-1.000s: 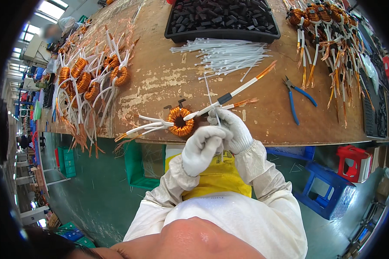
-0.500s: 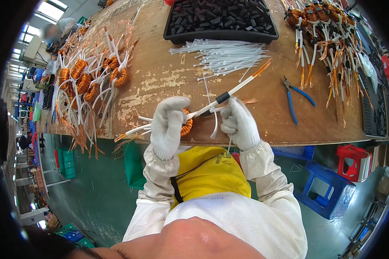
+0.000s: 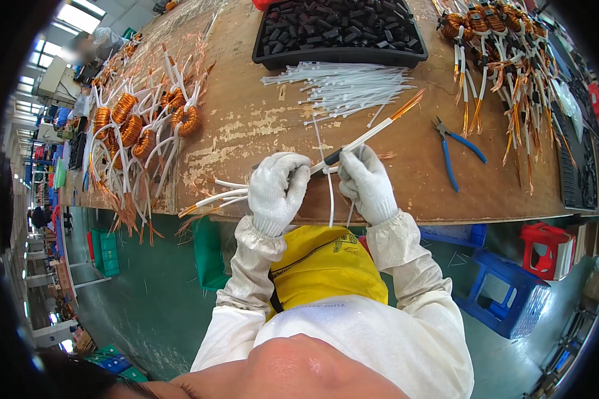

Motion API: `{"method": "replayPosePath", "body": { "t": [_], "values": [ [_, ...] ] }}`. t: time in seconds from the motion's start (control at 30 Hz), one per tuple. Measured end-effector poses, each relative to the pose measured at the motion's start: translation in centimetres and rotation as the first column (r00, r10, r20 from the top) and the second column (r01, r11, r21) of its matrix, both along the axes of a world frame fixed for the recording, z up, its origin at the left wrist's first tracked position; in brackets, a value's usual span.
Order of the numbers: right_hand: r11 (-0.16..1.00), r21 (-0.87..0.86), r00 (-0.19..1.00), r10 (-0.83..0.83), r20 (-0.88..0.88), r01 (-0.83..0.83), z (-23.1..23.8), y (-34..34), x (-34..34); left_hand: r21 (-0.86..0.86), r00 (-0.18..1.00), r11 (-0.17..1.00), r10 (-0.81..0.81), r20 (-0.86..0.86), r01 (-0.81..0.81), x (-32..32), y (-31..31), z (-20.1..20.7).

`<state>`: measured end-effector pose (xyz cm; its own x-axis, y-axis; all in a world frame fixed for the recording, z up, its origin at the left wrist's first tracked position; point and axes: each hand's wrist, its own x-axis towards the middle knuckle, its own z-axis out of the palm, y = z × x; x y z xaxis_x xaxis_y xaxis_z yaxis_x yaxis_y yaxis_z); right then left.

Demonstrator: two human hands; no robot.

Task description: Assemble electronic components by attaching protective sleeves to wires on copper coils and trimming excess wire.

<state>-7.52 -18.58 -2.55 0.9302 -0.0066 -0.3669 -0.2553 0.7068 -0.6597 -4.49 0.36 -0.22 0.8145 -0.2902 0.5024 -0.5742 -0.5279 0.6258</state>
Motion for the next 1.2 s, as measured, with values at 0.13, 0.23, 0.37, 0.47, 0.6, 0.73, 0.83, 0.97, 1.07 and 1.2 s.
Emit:
{"method": "replayPosePath", "body": {
  "t": [0.13,0.23,0.37,0.47,0.6,0.73,0.83,0.97,1.07,1.2],
  "values": [
    [0.986,-0.142,0.996,0.081,-0.037,-0.086,0.8,0.1,-0.3,0.013,1.0,1.0,0.005,-0.031,-0.004,-0.1,0.0,0.1],
    [0.908,-0.361,0.977,0.192,-0.09,-0.211,2.2,0.2,-1.5,0.004,0.994,1.0,-0.018,-0.108,0.019,0.1,0.2,0.4],
    [0.619,-0.772,0.965,0.262,0.032,-0.142,2.1,0.3,-3.5,-0.104,0.976,0.992,-0.089,-0.2,0.069,-0.3,-0.4,2.2],
    [0.593,-0.784,0.934,0.355,0.049,-0.184,3.0,-0.3,-3.9,-0.085,0.976,0.978,-0.197,-0.096,0.189,-0.6,-1.8,3.2],
    [0.548,-0.809,0.913,0.407,0.035,-0.214,4.0,-0.9,-4.2,-0.012,0.949,0.949,-0.314,-0.034,0.314,0.0,-3.0,3.5],
    [0.571,-0.82,0.946,0.291,0.145,-0.05,3.2,-1.4,-5.0,0.019,0.966,0.966,-0.259,-0.024,0.259,0.7,-2.9,3.8],
    [0.334,-0.933,0.914,0.321,0.248,0.136,2.5,-2.7,-4.5,0.013,0.958,0.96,-0.277,-0.071,0.279,1.4,-2.7,3.2],
    [0.177,-0.974,0.957,0.226,0.18,0.142,1.9,-4.7,-3.6,-0.09,0.976,0.988,-0.141,-0.168,0.127,2.5,-3.9,1.6],
    [0.193,-0.981,0.99,0.144,-0.003,-0.031,1.7,-5.2,-3.1,0.15,0.901,0.974,-0.091,-0.424,0.169,3.1,-4.2,1.2],
    [0.365,-0.923,0.99,0.116,-0.082,-0.119,1.6,-4.5,-1.6,0.212,0.846,0.948,-0.095,-0.524,0.238,3.1,-4.4,1.8]
  ]
}}
